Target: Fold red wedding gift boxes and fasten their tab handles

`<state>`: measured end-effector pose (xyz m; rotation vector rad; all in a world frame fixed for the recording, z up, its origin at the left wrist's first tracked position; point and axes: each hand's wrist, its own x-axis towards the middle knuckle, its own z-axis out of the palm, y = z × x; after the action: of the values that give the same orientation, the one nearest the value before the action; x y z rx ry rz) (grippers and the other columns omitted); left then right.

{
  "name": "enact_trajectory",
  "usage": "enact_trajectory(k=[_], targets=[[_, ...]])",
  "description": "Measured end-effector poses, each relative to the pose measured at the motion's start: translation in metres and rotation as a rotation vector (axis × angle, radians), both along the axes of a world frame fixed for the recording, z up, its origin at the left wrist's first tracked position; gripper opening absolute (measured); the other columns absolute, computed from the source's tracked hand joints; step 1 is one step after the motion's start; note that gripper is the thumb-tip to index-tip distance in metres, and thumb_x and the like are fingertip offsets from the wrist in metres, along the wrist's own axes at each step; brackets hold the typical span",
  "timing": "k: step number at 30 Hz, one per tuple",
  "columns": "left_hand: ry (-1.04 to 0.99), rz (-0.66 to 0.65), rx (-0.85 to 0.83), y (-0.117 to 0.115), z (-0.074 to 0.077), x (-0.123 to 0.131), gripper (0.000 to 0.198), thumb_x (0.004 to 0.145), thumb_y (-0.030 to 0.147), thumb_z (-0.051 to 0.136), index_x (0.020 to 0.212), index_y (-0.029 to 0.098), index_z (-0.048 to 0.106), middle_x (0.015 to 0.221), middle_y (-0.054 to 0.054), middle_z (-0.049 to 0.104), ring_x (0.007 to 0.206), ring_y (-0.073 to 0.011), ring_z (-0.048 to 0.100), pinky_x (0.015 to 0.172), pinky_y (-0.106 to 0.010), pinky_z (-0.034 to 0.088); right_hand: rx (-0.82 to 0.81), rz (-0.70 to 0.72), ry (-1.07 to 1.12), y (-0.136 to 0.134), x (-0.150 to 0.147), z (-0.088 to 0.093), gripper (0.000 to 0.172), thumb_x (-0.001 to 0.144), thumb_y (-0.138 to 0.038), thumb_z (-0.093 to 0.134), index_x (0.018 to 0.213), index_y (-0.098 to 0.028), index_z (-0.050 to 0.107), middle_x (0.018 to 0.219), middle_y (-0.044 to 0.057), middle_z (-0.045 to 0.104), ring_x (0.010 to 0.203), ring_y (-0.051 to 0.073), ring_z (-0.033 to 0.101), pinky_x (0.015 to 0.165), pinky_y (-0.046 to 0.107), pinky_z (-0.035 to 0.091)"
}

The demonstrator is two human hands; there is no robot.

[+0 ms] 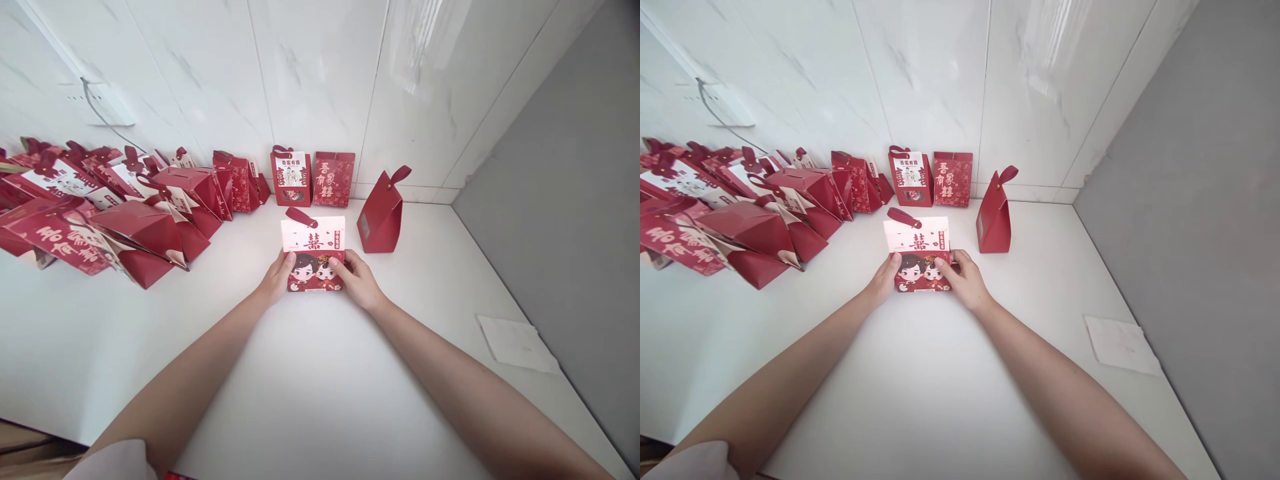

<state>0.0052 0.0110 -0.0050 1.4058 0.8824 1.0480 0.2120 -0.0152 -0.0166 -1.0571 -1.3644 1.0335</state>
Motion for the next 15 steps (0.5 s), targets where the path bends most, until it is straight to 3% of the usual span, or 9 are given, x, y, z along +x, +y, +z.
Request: enact_trajectory(k=[6, 15], targets=[[-0.117, 0.032, -0.159, 0.003, -0.005, 0.002, 0.07, 0.089, 0.069, 0.046, 0.133, 0.016, 0.059, 0.132, -0.014, 0.064, 0.125, -0.0351, 0.059, 0.106, -0.048, 0.048, -0.029, 0.135, 0.058, -0.004, -0.001, 0.002, 0.042, 0.088, -0.06, 0.06, 0.109, -0.024, 0.064, 0.096, 0.003, 0.066, 0.091, 0.024, 0.064, 0.088, 0.039, 0.053], [-0.281, 0.051, -0.255, 0.008, -0.013, 0.003, 0.06, 0.085, 0.06, 0.06, 0.126, 0.017, 0.063, 0.128, -0.011, 0.067, 0.123, -0.0341, 0.06, 0.109, -0.048, 0.046, -0.046, 0.131, 0.086, -0.003, -0.001, 0.003, 0.038, 0.088, -0.058, 0.061, 0.105, -0.024, 0.063, 0.09, 0.001, 0.067, 0.086, 0.022, 0.063, 0.085, 0.037, 0.053]])
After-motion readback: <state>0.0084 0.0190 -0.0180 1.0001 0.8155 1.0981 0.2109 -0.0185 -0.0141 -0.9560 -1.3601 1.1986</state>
